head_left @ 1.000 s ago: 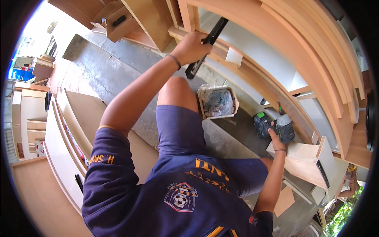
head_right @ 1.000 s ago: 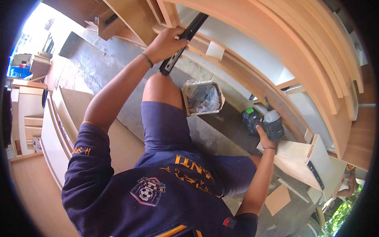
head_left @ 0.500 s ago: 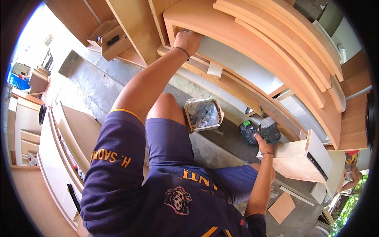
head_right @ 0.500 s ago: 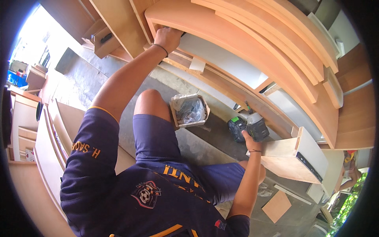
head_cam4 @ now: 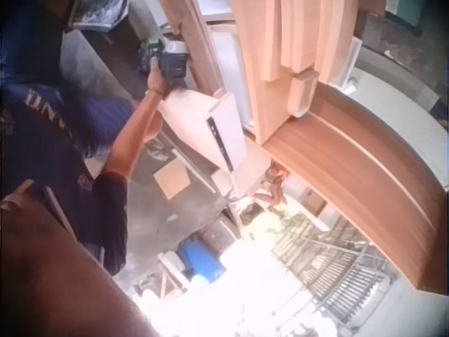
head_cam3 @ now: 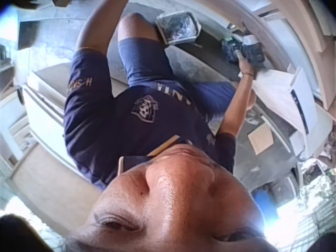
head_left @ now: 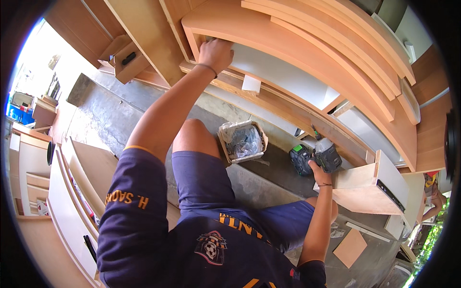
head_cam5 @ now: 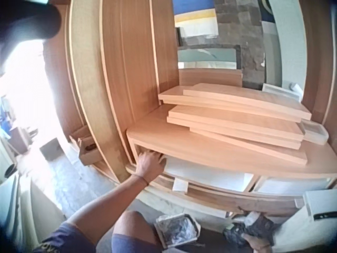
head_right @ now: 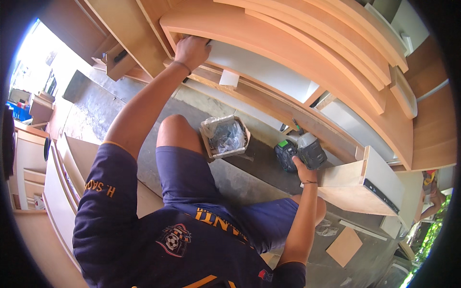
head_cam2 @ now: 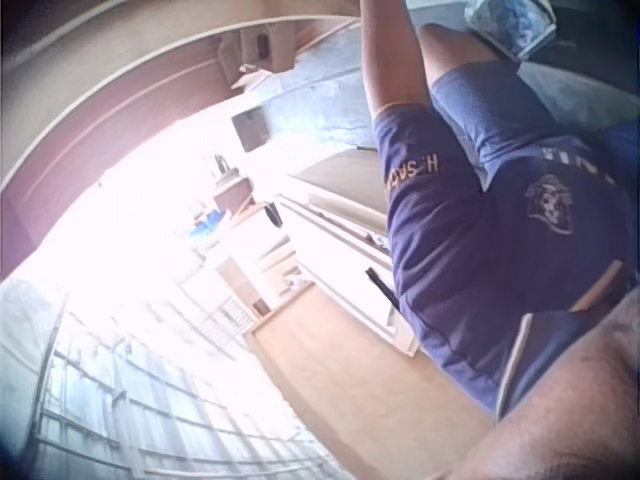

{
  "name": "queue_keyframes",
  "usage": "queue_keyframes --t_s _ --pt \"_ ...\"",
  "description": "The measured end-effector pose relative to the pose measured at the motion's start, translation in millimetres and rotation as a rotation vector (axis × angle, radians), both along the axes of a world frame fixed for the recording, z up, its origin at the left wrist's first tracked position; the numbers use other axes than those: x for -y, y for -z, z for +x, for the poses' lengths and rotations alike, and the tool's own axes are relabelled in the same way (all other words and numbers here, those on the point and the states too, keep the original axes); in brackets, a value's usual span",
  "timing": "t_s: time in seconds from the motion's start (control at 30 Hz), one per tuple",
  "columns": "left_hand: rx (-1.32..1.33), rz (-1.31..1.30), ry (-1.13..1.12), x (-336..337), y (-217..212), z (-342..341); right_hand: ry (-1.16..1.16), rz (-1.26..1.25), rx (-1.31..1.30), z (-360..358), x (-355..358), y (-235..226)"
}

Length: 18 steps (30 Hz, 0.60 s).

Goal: The person attaches metal drawer slides to wooden drawer components using an impact driver and screws, and then checks the fit of the slides within a cabinet frame.

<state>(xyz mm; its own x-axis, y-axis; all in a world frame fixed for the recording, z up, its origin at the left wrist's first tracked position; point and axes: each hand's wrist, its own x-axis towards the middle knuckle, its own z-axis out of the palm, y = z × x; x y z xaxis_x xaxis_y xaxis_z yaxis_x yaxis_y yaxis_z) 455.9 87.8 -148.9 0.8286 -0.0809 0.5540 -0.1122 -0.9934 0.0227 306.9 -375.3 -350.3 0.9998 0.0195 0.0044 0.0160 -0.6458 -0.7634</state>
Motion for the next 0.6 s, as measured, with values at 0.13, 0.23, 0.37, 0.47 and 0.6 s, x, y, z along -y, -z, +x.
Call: queue_keyframes --t_s 0.13,0.23,0.37,0.47,0.6 --pt "0.349 -0.493 0.109 32 36 -75 0.038 0.058 -0.003 -3 6 1" --pt "-0.110 -0.619 0.337 74 101 -163 0.029 0.075 -0.062 -2 1 -4" --pt "-0.605 -0.566 0.533 81 166 -188 -0.028 0.085 -0.096 -4 -3 -13" --pt "-0.690 -0.583 0.415 91 181 -173 -0.021 0.070 -0.090 -3 -1 -11" --pt "-0.791 -0.291 0.263 87 188 -141 -0.036 0.055 -0.100 -4 -4 -19"
